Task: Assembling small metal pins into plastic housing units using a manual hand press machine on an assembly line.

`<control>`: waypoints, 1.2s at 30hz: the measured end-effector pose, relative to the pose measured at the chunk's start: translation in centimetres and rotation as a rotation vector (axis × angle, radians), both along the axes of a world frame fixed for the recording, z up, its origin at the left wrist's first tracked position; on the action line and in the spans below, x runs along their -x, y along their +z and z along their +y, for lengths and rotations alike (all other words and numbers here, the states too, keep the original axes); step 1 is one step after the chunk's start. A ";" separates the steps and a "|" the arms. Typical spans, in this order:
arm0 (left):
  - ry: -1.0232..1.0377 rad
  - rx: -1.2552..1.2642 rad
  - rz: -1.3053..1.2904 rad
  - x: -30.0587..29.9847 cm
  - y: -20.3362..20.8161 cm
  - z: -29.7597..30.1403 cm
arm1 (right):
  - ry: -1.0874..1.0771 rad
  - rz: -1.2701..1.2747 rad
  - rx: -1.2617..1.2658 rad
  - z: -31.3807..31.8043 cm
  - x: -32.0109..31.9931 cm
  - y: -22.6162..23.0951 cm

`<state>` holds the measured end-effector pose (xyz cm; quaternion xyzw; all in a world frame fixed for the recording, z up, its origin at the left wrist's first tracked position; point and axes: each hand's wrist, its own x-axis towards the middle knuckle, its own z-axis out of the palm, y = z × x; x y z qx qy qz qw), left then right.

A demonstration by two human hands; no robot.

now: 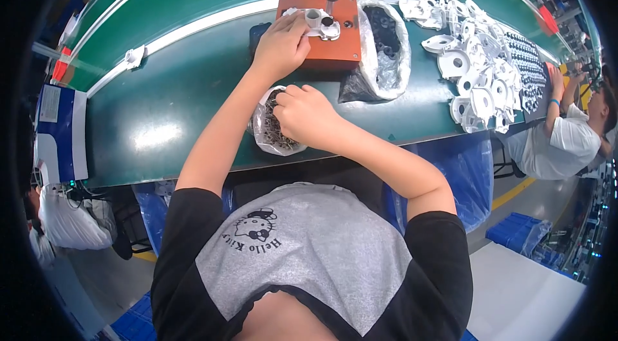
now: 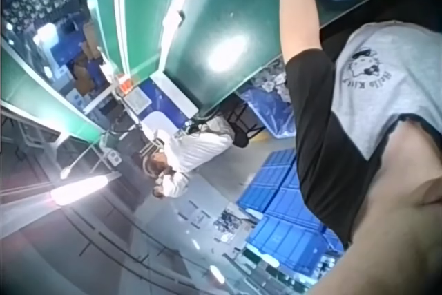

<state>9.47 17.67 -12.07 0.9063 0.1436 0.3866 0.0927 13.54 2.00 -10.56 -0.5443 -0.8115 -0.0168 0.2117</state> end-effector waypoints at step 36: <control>0.000 0.029 -0.010 0.1 0.1 0.1 | -0.487 0.838 0.296 7.4 -15.3 2.8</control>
